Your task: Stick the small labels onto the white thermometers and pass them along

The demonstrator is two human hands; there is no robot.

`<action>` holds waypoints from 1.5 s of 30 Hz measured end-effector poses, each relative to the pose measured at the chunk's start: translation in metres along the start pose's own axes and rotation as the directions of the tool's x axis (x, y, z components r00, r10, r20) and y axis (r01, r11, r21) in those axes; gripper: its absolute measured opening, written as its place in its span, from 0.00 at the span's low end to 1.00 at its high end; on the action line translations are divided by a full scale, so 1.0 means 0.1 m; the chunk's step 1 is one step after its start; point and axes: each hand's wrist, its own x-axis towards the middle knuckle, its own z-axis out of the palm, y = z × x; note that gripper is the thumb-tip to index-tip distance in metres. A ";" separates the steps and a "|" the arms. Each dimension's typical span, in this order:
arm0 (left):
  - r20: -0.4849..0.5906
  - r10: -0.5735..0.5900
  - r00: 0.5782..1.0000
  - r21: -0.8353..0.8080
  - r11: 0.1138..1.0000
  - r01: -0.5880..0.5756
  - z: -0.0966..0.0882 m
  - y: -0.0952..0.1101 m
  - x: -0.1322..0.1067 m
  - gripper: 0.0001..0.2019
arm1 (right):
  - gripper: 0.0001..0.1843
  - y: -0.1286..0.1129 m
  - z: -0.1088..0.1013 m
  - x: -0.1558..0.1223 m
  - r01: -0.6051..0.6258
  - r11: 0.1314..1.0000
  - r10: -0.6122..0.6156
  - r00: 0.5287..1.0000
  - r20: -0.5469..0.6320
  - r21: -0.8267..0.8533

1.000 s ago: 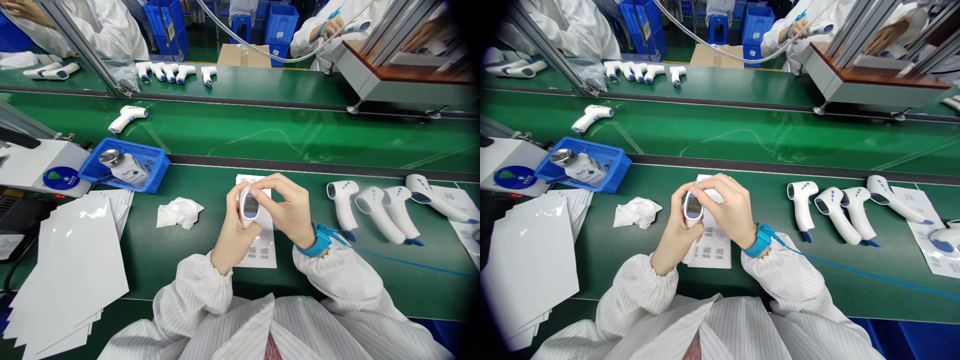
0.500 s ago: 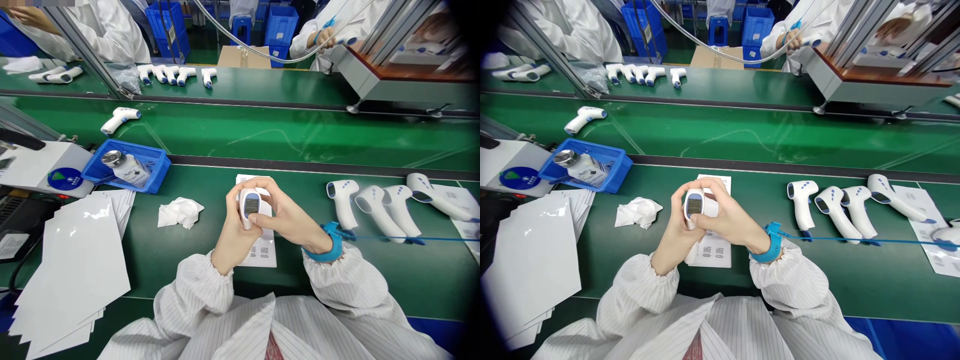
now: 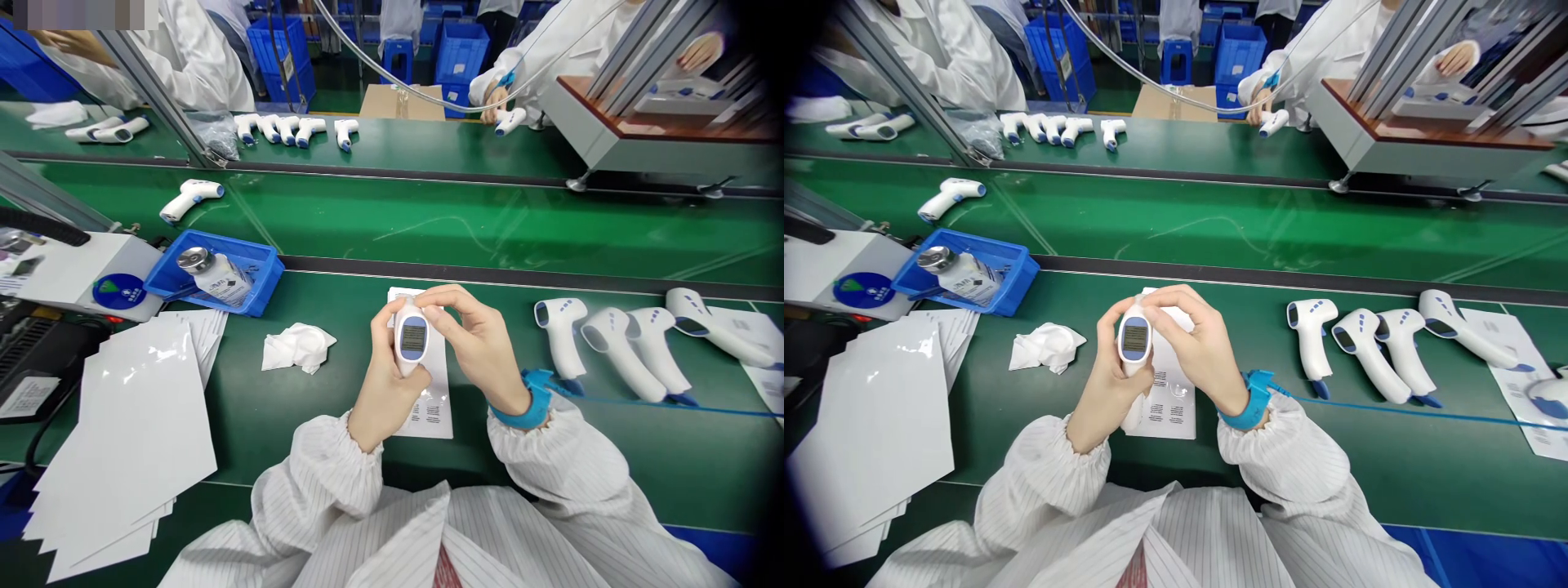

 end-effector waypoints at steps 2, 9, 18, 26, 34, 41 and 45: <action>-0.054 0.055 0.997 -0.023 0.998 -0.056 0.00 0.05 0.02 0.36 | 0.11 0.07 0.03 -0.07 -0.077 0.996 0.079 0.996 -0.044 0.052; -0.084 0.049 0.995 -0.207 0.976 -0.065 -0.02 0.03 0.21 0.33 | 0.25 0.28 0.20 -0.38 -0.350 0.912 0.259 0.897 0.358 0.217; -0.020 -0.170 0.985 0.090 0.981 0.171 -0.05 -0.32 0.33 0.33 | 0.19 0.99 0.02 0.80 -0.279 0.923 0.278 0.960 -0.045 -0.265; -0.025 -0.161 0.987 0.090 0.983 0.163 -0.26 -0.35 0.24 0.17 | 0.22 1.14 -0.78 0.89 -0.244 0.839 0.157 0.964 -0.213 -0.486; -0.009 -0.169 0.986 0.019 0.985 0.169 -0.25 -0.48 0.28 0.15 | 0.37 1.35 -1.46 -0.70 -0.389 0.269 0.043 0.919 -0.392 -0.881; 0.051 -0.199 0.979 -0.040 0.979 0.201 -0.09 -0.46 0.27 0.19 | 0.27 1.11 -1.20 -0.73 -0.571 0.478 0.314 0.821 -0.477 -0.668; 0.024 -0.141 0.990 -0.360 0.923 0.140 0.03 -0.43 0.36 0.44 | 0.24 0.56 -0.56 -0.39 -0.248 0.832 0.280 0.960 -0.012 -0.496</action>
